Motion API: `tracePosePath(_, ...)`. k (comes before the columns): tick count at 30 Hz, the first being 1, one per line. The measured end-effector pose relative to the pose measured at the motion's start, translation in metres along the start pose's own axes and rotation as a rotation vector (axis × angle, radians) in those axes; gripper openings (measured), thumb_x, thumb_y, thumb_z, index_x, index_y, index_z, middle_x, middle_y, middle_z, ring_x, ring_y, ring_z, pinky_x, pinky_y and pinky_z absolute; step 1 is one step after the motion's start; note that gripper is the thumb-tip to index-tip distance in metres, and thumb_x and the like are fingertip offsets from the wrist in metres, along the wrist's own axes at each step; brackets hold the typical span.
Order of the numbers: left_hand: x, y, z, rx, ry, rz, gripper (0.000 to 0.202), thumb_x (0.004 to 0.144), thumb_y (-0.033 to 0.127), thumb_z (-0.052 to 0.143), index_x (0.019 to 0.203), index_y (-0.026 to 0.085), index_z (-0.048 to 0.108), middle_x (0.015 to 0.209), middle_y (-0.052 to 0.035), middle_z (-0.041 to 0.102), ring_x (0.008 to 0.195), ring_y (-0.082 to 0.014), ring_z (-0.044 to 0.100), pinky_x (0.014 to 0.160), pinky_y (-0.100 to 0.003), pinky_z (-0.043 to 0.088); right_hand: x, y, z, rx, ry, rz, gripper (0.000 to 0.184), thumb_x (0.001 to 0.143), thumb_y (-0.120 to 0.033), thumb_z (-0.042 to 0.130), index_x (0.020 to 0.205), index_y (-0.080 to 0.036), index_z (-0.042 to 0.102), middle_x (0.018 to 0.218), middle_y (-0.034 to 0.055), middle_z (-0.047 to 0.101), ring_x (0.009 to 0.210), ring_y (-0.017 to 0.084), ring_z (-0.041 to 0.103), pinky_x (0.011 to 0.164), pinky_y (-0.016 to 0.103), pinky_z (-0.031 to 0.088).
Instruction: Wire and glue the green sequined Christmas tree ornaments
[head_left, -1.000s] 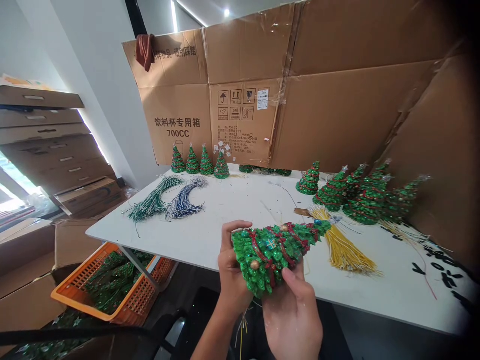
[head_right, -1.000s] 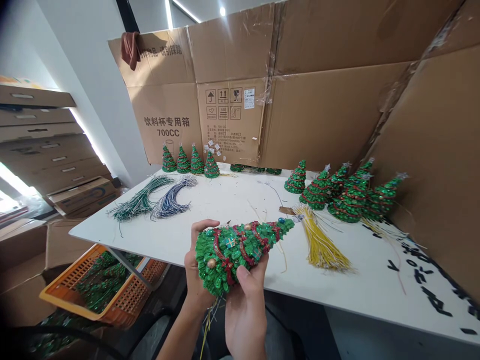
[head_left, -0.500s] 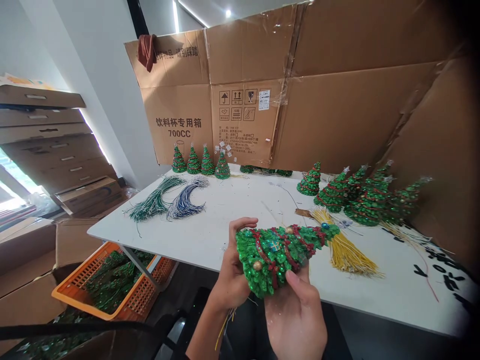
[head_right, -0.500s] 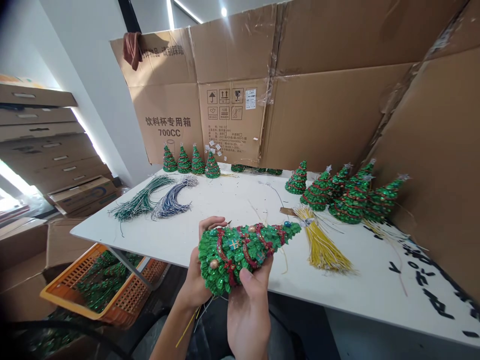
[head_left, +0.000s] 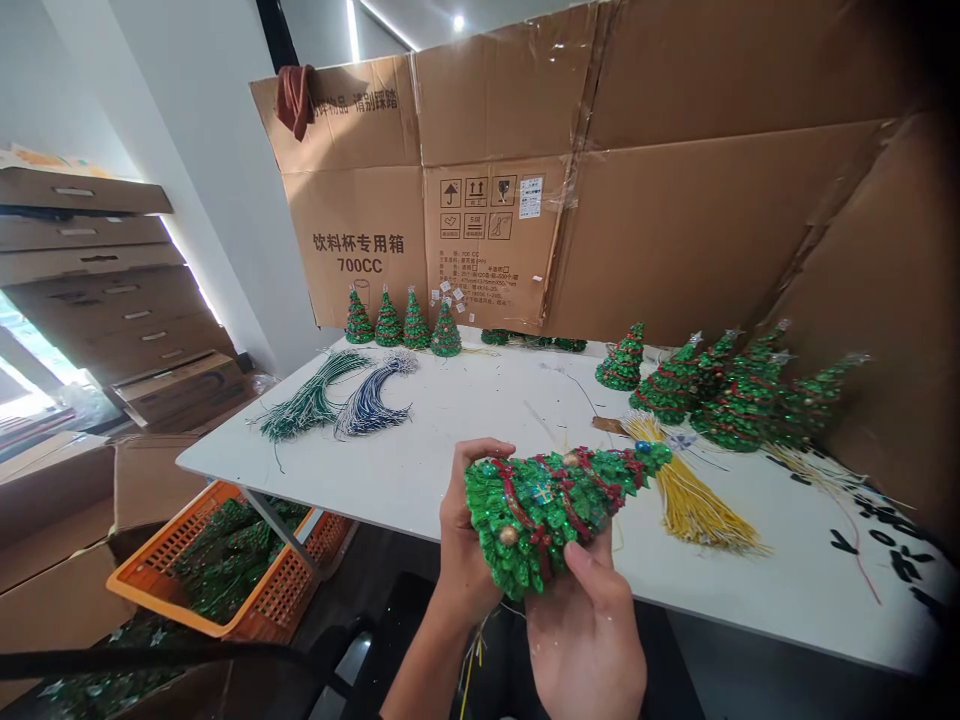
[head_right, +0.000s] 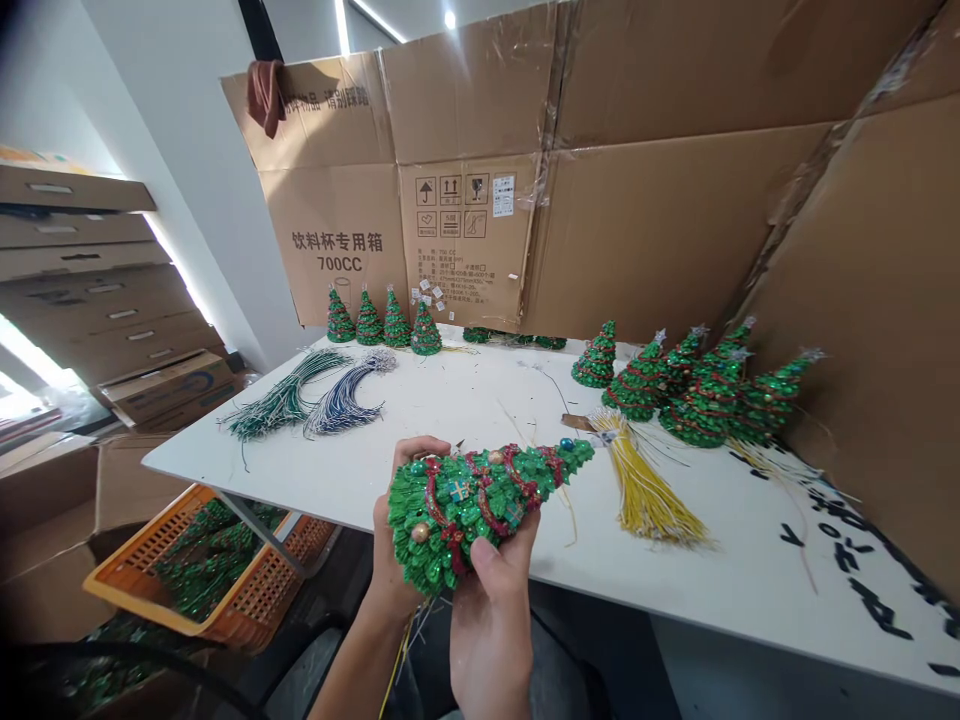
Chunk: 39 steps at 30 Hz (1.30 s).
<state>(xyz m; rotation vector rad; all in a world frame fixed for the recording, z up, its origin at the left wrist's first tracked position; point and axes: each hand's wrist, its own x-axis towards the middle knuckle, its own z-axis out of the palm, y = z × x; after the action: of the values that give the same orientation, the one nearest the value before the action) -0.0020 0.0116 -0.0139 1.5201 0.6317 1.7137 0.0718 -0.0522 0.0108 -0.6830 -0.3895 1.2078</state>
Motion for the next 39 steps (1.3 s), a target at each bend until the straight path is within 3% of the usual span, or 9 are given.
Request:
tracePosePath(3, 0.002, 0.0, -0.003, 0.011, -0.072, 0.024, 0.038, 0.095, 0.059, 0.077, 0.097, 0.021, 0.072, 0.134, -0.0087, 0.052, 0.094, -0.0191, 0.06, 0.085, -0.033, 0.054, -0.001, -0.004, 0.005, 0.012, 0.011, -0.007, 0.081, 0.088, -0.046, 0.079, 0.162, -0.047, 0.047, 0.163, -0.0028, 0.061, 0.147, 0.031, 0.06, 0.118, 0.052, 0.053)
tracePosePath(7, 0.005, -0.002, -0.01, -0.021, -0.167, 0.013, 0.046, 0.099, 0.066, 0.067, 0.109, 0.022, 0.074, 0.142, -0.0125, 0.048, 0.108, -0.0252, 0.06, 0.093, -0.038, 0.057, -0.001, -0.009, 0.008, 0.023, 0.002, -0.012, 0.076, 0.09, -0.043, 0.077, 0.161, -0.046, 0.049, 0.162, -0.0023, 0.062, 0.144, 0.03, 0.063, 0.119, 0.052, 0.053)
tracePosePath(10, 0.007, -0.003, -0.013, -0.067, -0.21, 0.015, 0.044, 0.099, 0.065, 0.068, 0.099, 0.021, 0.073, 0.143, -0.0123, 0.047, 0.111, -0.0263, 0.06, 0.1, -0.041, 0.056, -0.001, -0.01, 0.009, 0.029, -0.011, -0.02, 0.074, 0.09, -0.042, 0.077, 0.16, -0.045, 0.051, 0.161, -0.0021, 0.063, 0.143, 0.03, 0.064, 0.118, 0.052, 0.054)
tracePosePath(12, 0.008, -0.004, -0.013, -0.118, -0.197, 0.009, 0.044, 0.097, 0.065, 0.071, 0.094, 0.021, 0.073, 0.141, -0.0117, 0.048, 0.107, -0.0255, 0.06, 0.099, -0.041, 0.056, -0.001, -0.01, 0.009, 0.028, -0.017, -0.021, 0.073, 0.09, -0.041, 0.077, 0.159, -0.044, 0.052, 0.16, -0.0015, 0.064, 0.14, 0.03, 0.066, 0.117, 0.052, 0.055)
tracePosePath(16, 0.006, -0.006, -0.011, -0.207, -0.138, -0.02, 0.044, 0.093, 0.065, 0.076, 0.105, 0.022, 0.076, 0.135, -0.0102, 0.048, 0.099, -0.0223, 0.057, 0.089, -0.037, 0.056, 0.0, -0.009, 0.005, 0.021, -0.008, -0.001, 0.075, 0.087, -0.043, 0.081, 0.157, -0.045, 0.055, 0.158, -0.001, 0.066, 0.142, 0.032, 0.065, 0.112, 0.052, 0.059)
tracePosePath(20, 0.005, -0.006, -0.01, -0.237, -0.13, -0.04, 0.039, 0.094, 0.059, 0.079, 0.096, 0.02, 0.076, 0.134, -0.0082, 0.046, 0.099, -0.0203, 0.056, 0.088, -0.034, 0.053, 0.0, -0.008, 0.001, 0.009, 0.012, 0.028, 0.076, 0.082, -0.045, 0.084, 0.154, -0.049, 0.058, 0.159, -0.0046, 0.065, 0.15, 0.031, 0.058, 0.106, 0.045, 0.063)
tracePosePath(28, 0.007, -0.001, -0.009, -0.256, -0.117, -0.051, 0.042, 0.09, 0.062, 0.082, 0.092, 0.02, 0.078, 0.131, -0.0086, 0.045, 0.099, -0.0216, 0.053, 0.08, -0.031, 0.051, 0.001, -0.009, 0.0, 0.022, 0.0, 0.036, 0.074, 0.083, -0.045, 0.083, 0.154, -0.048, 0.06, 0.155, -0.0029, 0.068, 0.146, 0.032, 0.061, 0.101, 0.046, 0.065)
tracePosePath(34, 0.007, -0.001, -0.009, -0.192, -0.123, -0.033, 0.049, 0.092, 0.065, 0.077, 0.081, 0.018, 0.077, 0.131, -0.0103, 0.047, 0.106, -0.0248, 0.054, 0.091, -0.034, 0.052, 0.003, -0.01, 0.0, 0.049, 0.013, 0.049, 0.068, 0.08, -0.043, 0.085, 0.146, -0.047, 0.067, 0.155, -0.0042, 0.068, 0.148, 0.031, 0.059, 0.102, 0.043, 0.064)
tracePosePath(39, 0.006, -0.003, -0.011, -0.173, -0.122, -0.008, 0.046, 0.093, 0.063, 0.078, 0.08, 0.019, 0.076, 0.131, -0.01, 0.051, 0.111, -0.0256, 0.053, 0.096, -0.035, 0.05, 0.001, -0.011, 0.0, 0.079, 0.07, 0.074, 0.068, 0.075, -0.042, 0.087, 0.141, -0.046, 0.072, 0.143, -0.0032, 0.076, 0.131, 0.028, 0.071, 0.093, 0.039, 0.066)
